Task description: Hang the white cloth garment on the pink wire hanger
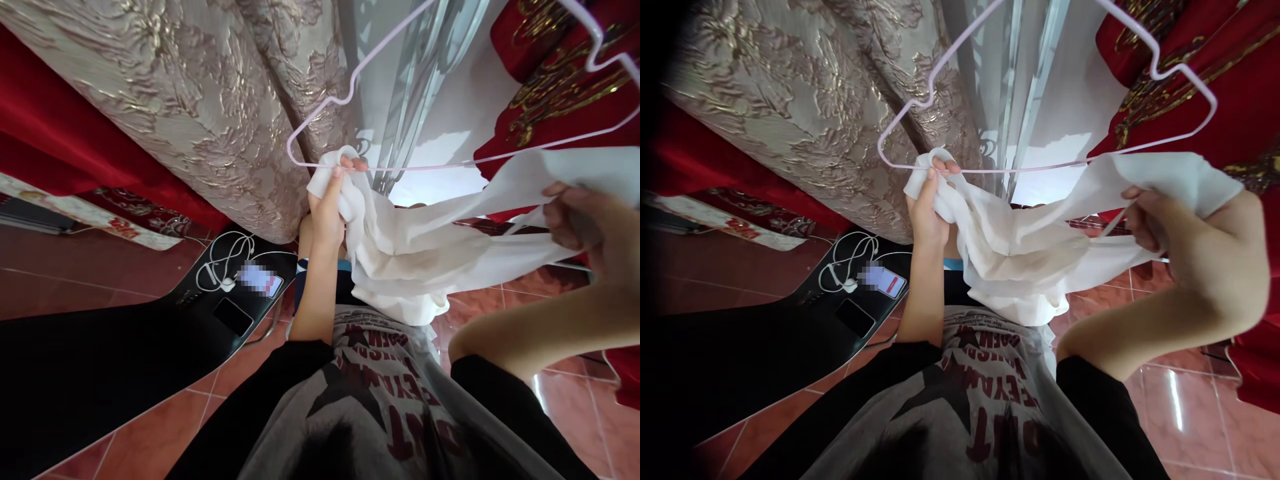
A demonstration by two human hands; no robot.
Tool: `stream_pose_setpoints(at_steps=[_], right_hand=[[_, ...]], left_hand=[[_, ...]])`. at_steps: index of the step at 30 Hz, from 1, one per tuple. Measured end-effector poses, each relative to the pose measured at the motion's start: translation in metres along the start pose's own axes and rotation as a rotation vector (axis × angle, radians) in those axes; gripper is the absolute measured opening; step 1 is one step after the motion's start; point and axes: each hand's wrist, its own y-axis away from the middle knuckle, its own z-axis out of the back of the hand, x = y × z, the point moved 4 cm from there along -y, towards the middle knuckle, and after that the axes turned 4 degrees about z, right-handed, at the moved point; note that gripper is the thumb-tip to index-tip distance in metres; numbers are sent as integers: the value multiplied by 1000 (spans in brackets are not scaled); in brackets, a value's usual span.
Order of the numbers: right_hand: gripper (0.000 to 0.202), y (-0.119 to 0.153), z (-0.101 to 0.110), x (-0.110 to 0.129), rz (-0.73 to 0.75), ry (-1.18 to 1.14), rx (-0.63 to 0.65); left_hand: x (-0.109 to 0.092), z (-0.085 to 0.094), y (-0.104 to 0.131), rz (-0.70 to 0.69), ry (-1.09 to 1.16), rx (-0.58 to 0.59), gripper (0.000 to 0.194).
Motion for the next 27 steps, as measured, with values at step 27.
stream_pose_setpoints(at_steps=[27], right_hand=[[46, -22, -139, -39, 501, 5, 90]], left_hand=[[-65, 70, -42, 103, -125, -306, 20]])
